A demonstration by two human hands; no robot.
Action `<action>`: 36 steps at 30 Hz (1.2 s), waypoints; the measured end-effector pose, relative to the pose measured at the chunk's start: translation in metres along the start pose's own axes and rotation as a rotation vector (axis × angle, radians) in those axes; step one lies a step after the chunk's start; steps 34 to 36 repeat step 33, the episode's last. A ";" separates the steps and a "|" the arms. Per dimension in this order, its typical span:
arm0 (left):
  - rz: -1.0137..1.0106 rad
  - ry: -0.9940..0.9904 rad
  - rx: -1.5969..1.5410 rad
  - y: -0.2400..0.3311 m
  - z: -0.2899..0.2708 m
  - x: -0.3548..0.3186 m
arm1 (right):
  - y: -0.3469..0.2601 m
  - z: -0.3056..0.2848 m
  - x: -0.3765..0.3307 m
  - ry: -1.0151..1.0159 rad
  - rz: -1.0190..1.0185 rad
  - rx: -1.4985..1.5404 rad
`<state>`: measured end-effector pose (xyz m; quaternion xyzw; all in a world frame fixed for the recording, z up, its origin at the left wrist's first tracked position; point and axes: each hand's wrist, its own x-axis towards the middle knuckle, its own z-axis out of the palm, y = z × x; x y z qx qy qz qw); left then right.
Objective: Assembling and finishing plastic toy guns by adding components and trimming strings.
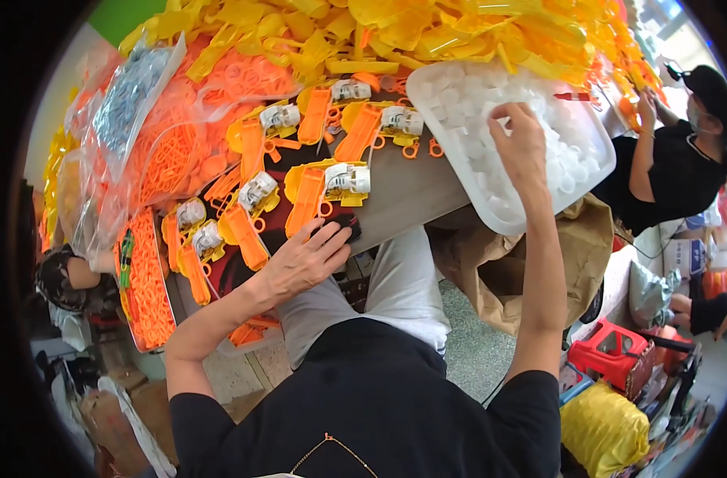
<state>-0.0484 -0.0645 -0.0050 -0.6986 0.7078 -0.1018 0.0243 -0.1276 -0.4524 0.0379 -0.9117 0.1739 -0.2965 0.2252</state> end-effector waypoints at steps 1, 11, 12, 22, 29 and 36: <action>-0.011 -0.021 -0.002 0.001 -0.001 -0.001 | -0.008 -0.005 -0.004 0.010 0.026 0.077; -0.098 0.198 -0.138 -0.019 -0.003 -0.010 | -0.112 0.067 -0.114 -0.485 0.607 1.642; -0.245 0.322 -0.364 -0.019 -0.005 -0.006 | -0.112 0.078 -0.116 -0.510 0.657 1.734; -0.685 0.797 -0.565 -0.008 0.004 0.041 | -0.110 0.104 -0.121 -0.599 0.798 2.089; -0.684 0.762 -0.568 -0.006 0.000 0.040 | -0.106 0.111 -0.128 -0.491 0.747 2.040; -0.714 0.740 -0.573 -0.001 -0.001 0.041 | -0.115 0.110 -0.127 -0.395 0.658 1.746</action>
